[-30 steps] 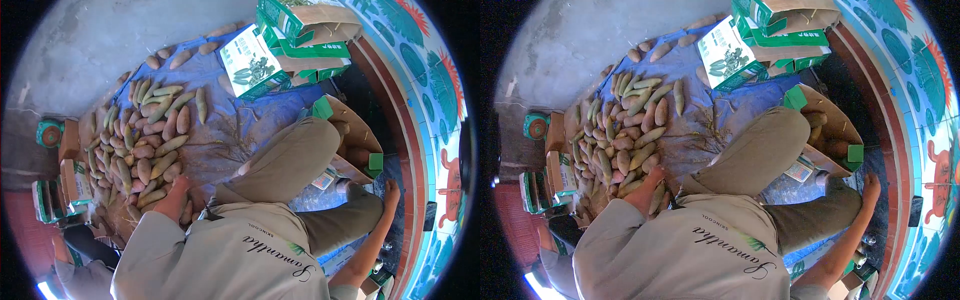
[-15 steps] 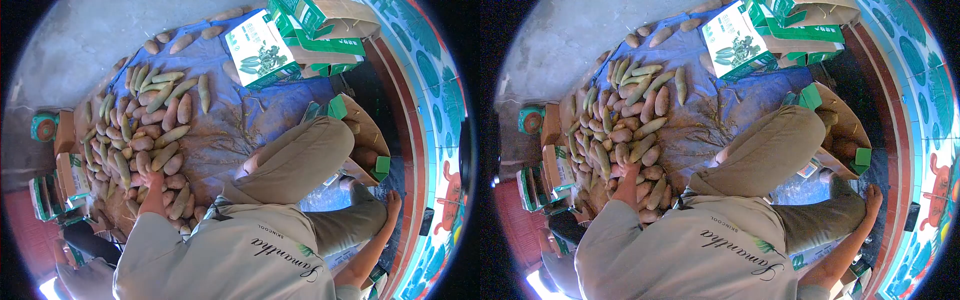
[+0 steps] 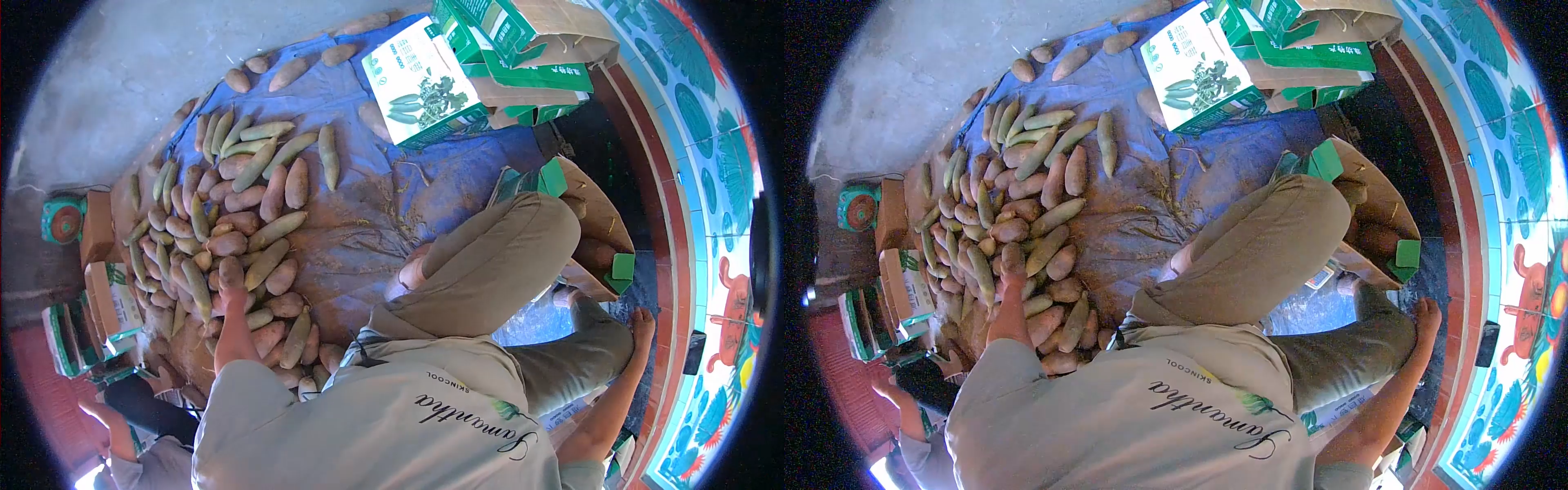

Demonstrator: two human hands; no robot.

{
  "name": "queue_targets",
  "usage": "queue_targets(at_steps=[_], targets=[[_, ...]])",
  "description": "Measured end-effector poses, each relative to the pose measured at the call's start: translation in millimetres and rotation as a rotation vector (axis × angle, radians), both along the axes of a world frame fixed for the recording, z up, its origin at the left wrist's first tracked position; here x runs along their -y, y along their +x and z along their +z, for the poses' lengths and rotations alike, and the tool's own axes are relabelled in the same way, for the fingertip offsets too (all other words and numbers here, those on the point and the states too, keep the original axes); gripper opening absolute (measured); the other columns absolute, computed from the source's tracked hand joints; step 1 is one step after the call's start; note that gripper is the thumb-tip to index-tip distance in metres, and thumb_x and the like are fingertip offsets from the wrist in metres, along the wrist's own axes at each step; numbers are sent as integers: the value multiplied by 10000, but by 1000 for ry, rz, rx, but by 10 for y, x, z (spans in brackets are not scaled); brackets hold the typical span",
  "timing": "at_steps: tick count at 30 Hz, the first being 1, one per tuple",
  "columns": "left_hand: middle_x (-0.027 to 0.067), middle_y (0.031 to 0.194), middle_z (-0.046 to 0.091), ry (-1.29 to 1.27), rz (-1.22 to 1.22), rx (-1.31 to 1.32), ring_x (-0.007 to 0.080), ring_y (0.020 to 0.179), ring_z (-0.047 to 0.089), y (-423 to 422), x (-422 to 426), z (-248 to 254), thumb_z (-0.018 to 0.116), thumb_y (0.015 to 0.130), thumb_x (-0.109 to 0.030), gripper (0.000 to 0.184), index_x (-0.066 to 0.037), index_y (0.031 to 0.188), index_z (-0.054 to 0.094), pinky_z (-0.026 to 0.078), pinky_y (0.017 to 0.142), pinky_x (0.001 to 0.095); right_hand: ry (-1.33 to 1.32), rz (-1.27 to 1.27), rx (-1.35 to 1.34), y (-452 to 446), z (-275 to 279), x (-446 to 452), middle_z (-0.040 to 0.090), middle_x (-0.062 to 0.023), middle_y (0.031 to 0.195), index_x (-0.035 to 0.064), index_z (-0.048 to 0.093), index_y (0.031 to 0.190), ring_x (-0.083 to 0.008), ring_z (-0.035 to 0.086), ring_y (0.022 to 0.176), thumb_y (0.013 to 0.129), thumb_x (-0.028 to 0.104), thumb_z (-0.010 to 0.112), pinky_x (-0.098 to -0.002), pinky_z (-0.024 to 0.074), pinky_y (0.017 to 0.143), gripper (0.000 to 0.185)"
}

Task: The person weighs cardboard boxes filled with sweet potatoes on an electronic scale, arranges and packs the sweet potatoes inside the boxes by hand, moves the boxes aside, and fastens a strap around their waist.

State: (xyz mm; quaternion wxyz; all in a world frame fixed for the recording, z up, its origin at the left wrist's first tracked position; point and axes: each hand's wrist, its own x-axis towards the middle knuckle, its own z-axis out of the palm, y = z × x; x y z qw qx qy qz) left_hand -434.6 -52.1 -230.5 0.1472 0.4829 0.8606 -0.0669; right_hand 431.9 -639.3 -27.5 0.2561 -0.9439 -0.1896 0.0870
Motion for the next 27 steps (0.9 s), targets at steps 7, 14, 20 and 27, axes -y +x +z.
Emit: queue_targets(at_steps=[7, 14, 20, 27], targets=[[204, 1360, 282, -97, 77, -86, 352, 1194, 401, 103, -242, 66, 720, 649, -389, 921, -249, 1398, 203, 386, 955, 440, -48, -14, 147, -148, 125, -177, 582, -57, 626, -6, 600, 804, -125, 539, 549, 869, 214, 552, -271, 424, 527, 234], [172, 1359, 325, -132, 181, -32, 306, 1220, 392, -87, -402, -318, 674, 667, -515, 885, -282, 1394, 227, 367, 981, 416, -261, 17, 274, -191, 253, -378, 583, -65, 615, 3, 602, 784, -138, 540, 540, 856, 214, 559, -282, 423, 526, 227], [125, 1250, 431, 172, 384, 230, 253, 1087, 461, 283, -191, -113, 708, 689, -445, 792, -185, 1323, 311, 408, 881, 375, -193, -5, 248, -283, 311, -435, 616, -167, 704, -7, 611, 834, -306, 606, 665, 839, 258, 567, -389, 457, 623, 269], [110, 1015, 570, 282, 613, 676, 235, 782, 596, 305, -123, -287, 699, 730, -383, 535, -114, 1143, 493, 513, 630, 321, -190, -42, 195, -347, 402, -515, 619, -167, 708, -19, 614, 837, -284, 621, 665, 835, 252, 562, -379, 465, 612, 275]])
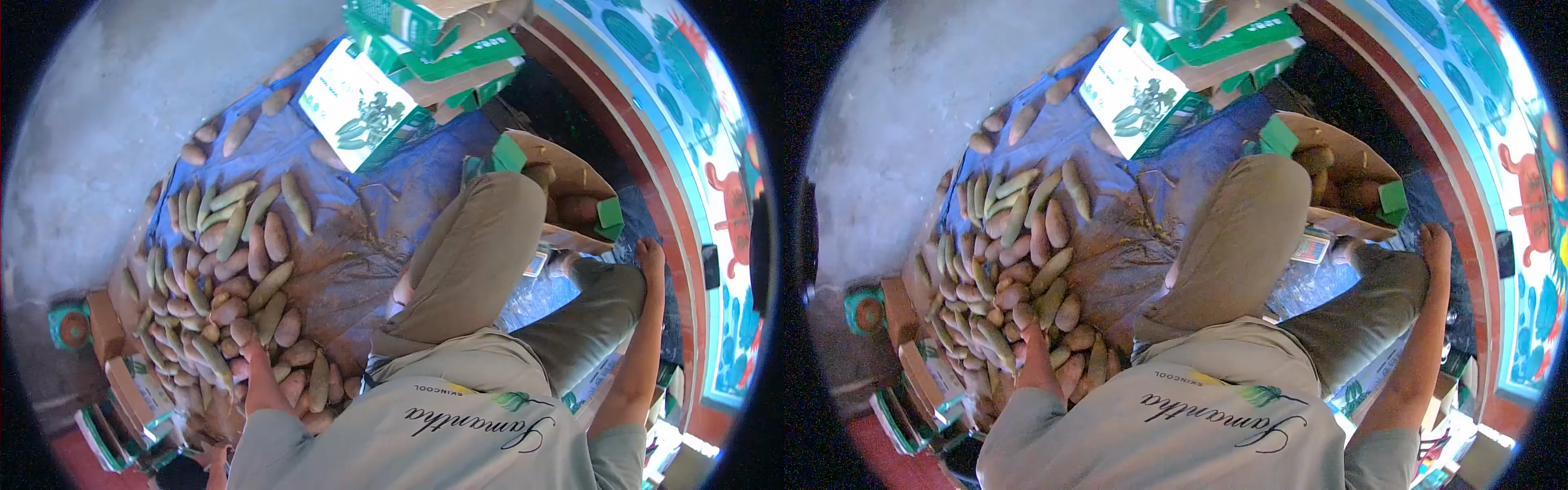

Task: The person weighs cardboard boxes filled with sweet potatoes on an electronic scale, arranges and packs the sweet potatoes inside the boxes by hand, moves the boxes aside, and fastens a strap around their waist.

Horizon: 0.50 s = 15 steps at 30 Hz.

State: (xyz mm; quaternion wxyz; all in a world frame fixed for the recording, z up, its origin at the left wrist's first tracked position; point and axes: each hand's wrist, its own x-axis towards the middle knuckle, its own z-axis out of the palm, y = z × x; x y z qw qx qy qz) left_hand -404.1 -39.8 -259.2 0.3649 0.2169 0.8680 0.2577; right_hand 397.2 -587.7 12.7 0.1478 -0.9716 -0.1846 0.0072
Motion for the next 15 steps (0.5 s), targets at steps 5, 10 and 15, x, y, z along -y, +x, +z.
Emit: queue_targets(at_steps=[5, 10, 15], targets=[[50, 754, 562, -138, -138, 369, 182, 590, 526, -43, -98, 52, 628, 794, -411, 362, -116, 988, 549, 410, 461, 309, 3, -15, -29, -269, 185, -393, 620, -186, 741, -15, 624, 848, -290, 624, 688, 832, 241, 559, -384, 466, 634, 265], [18, 725, 558, -275, -411, 689, 145, 567, 501, 782, 14, 290, 580, 833, -402, 292, -138, 959, 560, 376, 482, 281, -29, 72, 52, -307, 162, -452, 615, -168, 737, -17, 618, 881, -266, 604, 681, 827, 203, 574, -363, 462, 629, 231], [25, 744, 558, -398, -641, 808, 141, 596, 504, 1876, 149, 678, 562, 846, -411, 332, -113, 992, 552, 382, 495, 274, 29, 20, 35, -447, 252, -531, 616, -225, 828, 6, 624, 887, -381, 595, 819, 811, 226, 578, -421, 457, 713, 238]])
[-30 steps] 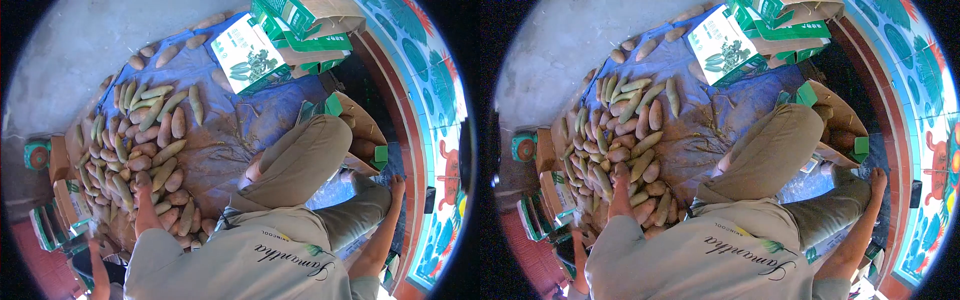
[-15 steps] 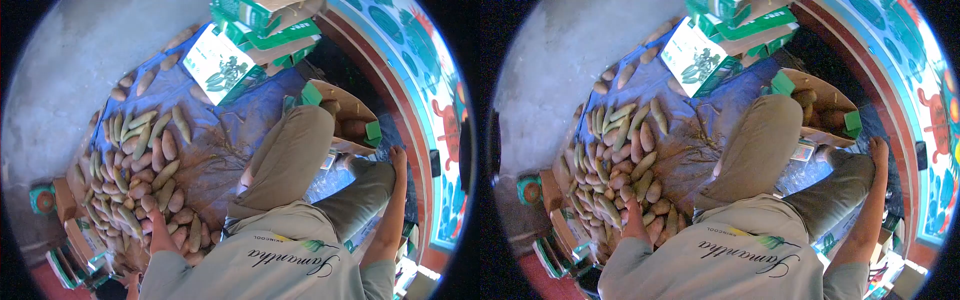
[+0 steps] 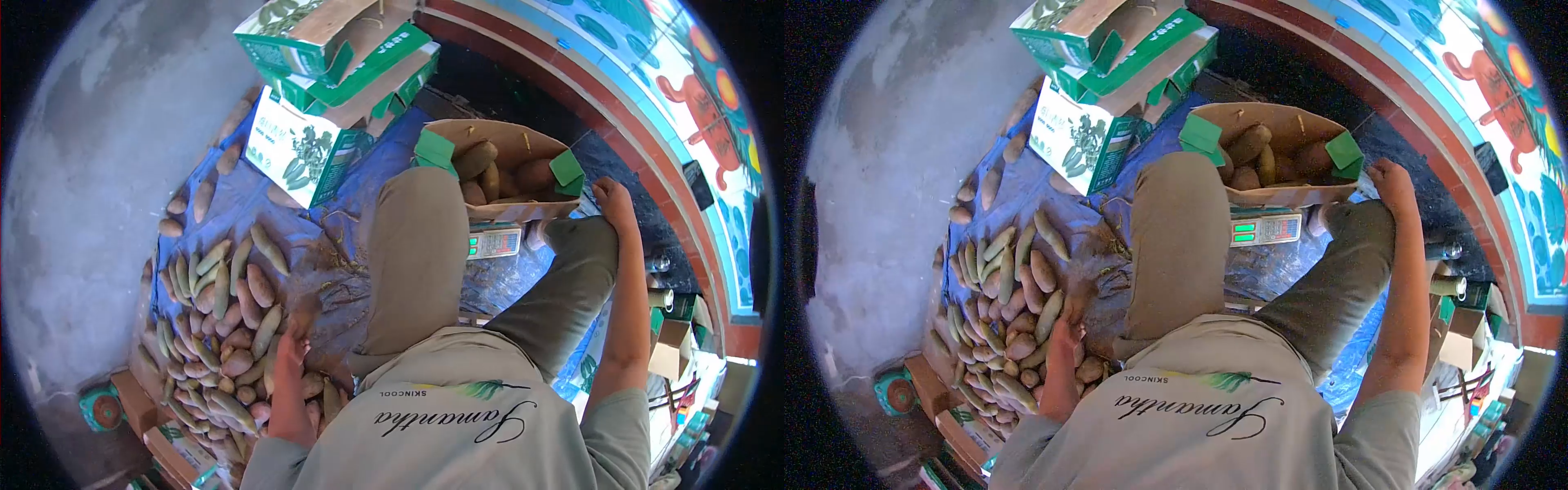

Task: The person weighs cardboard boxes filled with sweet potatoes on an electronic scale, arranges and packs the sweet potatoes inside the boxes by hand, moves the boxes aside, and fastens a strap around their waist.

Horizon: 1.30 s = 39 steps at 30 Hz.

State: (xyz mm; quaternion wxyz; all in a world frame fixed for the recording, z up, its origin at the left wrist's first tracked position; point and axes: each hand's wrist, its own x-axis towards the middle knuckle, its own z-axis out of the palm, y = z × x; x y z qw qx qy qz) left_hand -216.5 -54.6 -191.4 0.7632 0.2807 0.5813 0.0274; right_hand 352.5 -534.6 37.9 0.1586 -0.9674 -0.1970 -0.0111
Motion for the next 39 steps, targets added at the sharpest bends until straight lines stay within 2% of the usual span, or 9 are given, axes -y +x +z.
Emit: queue_targets(at_steps=[5, 14, 18, 21, 24, 27, 33, 35, 39], targets=[[37, 775, 560, 206, -127, 164, 147, 622, 509, 886, -168, 428, 596, 821, -431, 404, -78, 1011, 547, 386, 507, 265, 8, 3, -25, -90, 58, 20, 620, -218, 829, 17, 627, 891, -381, 594, 821, 810, 228, 580, -422, 459, 714, 231], [38, 921, 581, 634, -400, 558, 135, 713, 530, 2481, -3, 2267, 603, 830, -370, 455, -38, 1127, 510, 396, 535, 265, 30, 16, -4, -158, 54, 112, 625, -209, 828, 26, 637, 870, -383, 594, 803, 809, 247, 572, -440, 464, 714, 238], [76, 1009, 575, 729, -615, 659, 158, 806, 558, 3158, 395, 2714, 557, 861, -282, 442, -26, 1208, 461, 462, 631, 294, 51, 6, 0, -185, 74, 131, 629, -204, 837, 28, 638, 866, -380, 596, 803, 808, 243, 572, -441, 466, 716, 232], [118, 1110, 549, 693, -732, 800, 221, 965, 568, 3628, 871, 2790, 516, 890, -208, 480, -21, 1305, 362, 484, 775, 337, 53, 5, 15, -209, 99, 122, 635, -194, 846, 31, 640, 868, -377, 598, 806, 805, 238, 575, -437, 469, 718, 226], [137, 1189, 519, 719, -758, 798, 239, 1028, 556, 3896, 1160, 2624, 489, 908, -178, 489, -16, 1335, 313, 455, 845, 350, 110, -27, -7, -265, 149, 108, 637, -189, 854, 24, 639, 872, -372, 600, 813, 805, 230, 572, -432, 470, 723, 226], [144, 1214, 515, 797, -736, 799, 231, 1059, 543, 3869, 1232, 2614, 484, 915, -182, 453, -19, 1317, 354, 427, 886, 349, 147, -12, 3, -275, 140, 143, 638, -187, 861, 22, 638, 875, -366, 602, 823, 806, 222, 568, -428, 471, 727, 223], [147, 1163, 556, 833, -531, 606, 224, 1017, 572, 3418, 731, 2420, 498, 911, -212, 355, -13, 1204, 479, 428, 870, 332, 156, 4, -19, -251, 103, 230, 635, -190, 854, 21, 638, 868, -365, 601, 818, 810, 212, 564, -422, 468, 722, 213], [136, 1120, 580, 877, -434, 528, 218, 998, 583, 3174, 457, 2155, 510, 906, -221, 338, -11, 1171, 497, 432, 851, 312, 160, 10, -41, -236, 96, 248, 634, -191, 853, 18, 635, 872, -367, 599, 816, 810, 209, 565, -422, 467, 721, 212], [81, 1004, 627, 891, -462, 210, 185, 926, 601, 2571, 20, 1555, 518, 904, -214, 241, -49, 1071, 570, 442, 772, 295, 145, 10, -61, -255, 139, 225, 633, -191, 854, 14, 632, 879, -369, 599, 817, 810, 203, 570, -419, 465, 722, 210]])
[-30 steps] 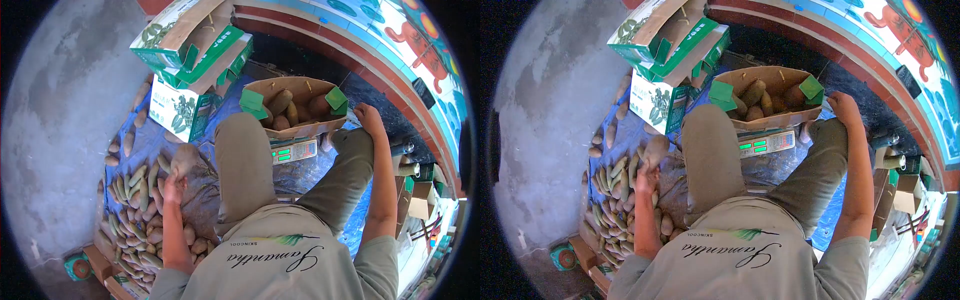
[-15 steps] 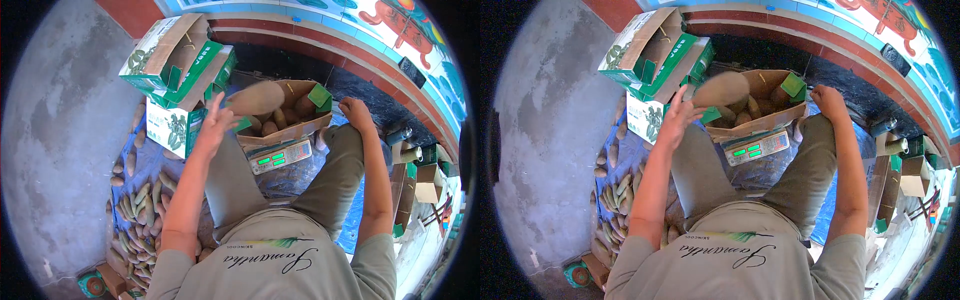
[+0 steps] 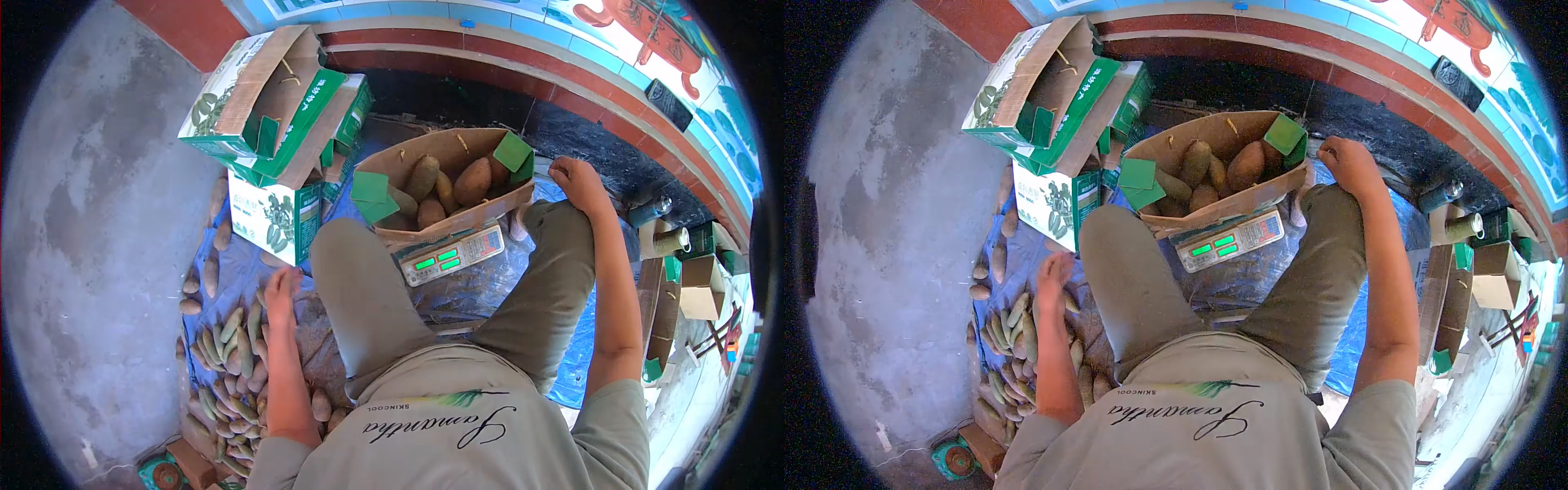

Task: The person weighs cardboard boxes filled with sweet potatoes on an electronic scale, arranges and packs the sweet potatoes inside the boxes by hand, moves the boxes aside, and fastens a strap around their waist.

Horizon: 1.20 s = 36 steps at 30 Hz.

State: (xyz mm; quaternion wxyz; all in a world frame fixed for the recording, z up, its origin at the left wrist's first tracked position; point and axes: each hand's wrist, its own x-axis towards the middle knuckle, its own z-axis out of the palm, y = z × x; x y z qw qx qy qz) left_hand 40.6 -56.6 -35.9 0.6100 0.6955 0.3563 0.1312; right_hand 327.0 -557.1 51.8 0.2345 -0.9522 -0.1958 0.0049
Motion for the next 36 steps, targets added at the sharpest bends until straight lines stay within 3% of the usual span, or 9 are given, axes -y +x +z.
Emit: queue_targets(at_steps=[2, 4, 6, 8, 11, 18, 21, 24, 36], targets=[[89, 977, 636, 68, 12, -170, 199, 888, 603, -404, -212, -459, 529, 891, -231, 251, -33, 1030, 593, 441, 766, 298, 6, 10, 1, 8, -14, 2, 633, -192, 851, 14, 631, 882, -369, 599, 814, 809, 203, 573, -416, 465, 721, 211], [121, 877, 657, 525, -7, -401, 216, 832, 619, -683, 29, -391, 540, 874, -239, 269, 6, 926, 638, 453, 689, 336, 6, 10, -7, 18, -27, 1, 632, -193, 848, 13, 631, 887, -370, 599, 812, 809, 202, 575, -413, 465, 719, 212], [184, 877, 649, 541, -102, -540, 301, 857, 616, -1312, -433, -1312, 535, 855, -269, 316, 26, 898, 638, 451, 722, 385, 1, 2, -24, 32, -36, -4, 632, -194, 846, 12, 629, 893, -371, 599, 809, 810, 201, 576, -411, 464, 718, 213], [226, 894, 631, 567, -152, -583, 369, 898, 592, -1747, -316, -1488, 512, 845, -304, 354, 24, 866, 645, 436, 768, 434, 12, 4, -39, 29, -20, -15, 630, -198, 847, 10, 629, 894, -372, 599, 809, 811, 202, 573, -411, 463, 716, 217], [223, 953, 624, 682, -614, -1124, 368, 948, 574, -2643, -643, -2419, 496, 845, -307, 347, -3, 925, 641, 440, 798, 435, -9, -11, -45, 20, -8, -41, 629, -204, 843, 6, 630, 892, -373, 600, 805, 813, 205, 566, -412, 462, 710, 223], [217, 956, 625, 270, -460, -1163, 362, 944, 578, -3568, 13, -2461, 503, 840, -298, 333, -9, 930, 639, 443, 793, 429, -24, -6, -34, 87, -70, -51, 624, -211, 806, 8, 627, 882, -375, 598, 775, 821, 214, 558, -419, 461, 685, 226], [214, 958, 625, 189, -404, -1149, 359, 943, 579, -3877, 296, -2534, 506, 838, -295, 327, -11, 932, 639, 445, 791, 427, -21, -20, -65, 77, -41, -109, 594, -139, 667, -24, 597, 846, -218, 572, 593, 834, 171, 561, -345, 443, 572, 198], [211, 960, 626, 130, -363, -1132, 357, 941, 581, -4038, 525, -2624, 509, 836, -291, 321, -13, 934, 638, 446, 789, 425, -93, -51, -60, 108, -35, -146, 623, -216, 818, 5, 632, 860, -372, 600, 779, 815, 234, 576, -422, 462, 695, 240], [200, 966, 627, 60, -345, -1110, 346, 935, 587, -4282, 830, -2780, 520, 829, -275, 300, -23, 943, 636, 453, 780, 416, -224, -37, 39, 179, -54, -327, 629, -213, 858, 20, 646, 872, -370, 604, 837, 813, 249, 573, -417, 468, 739, 248]])
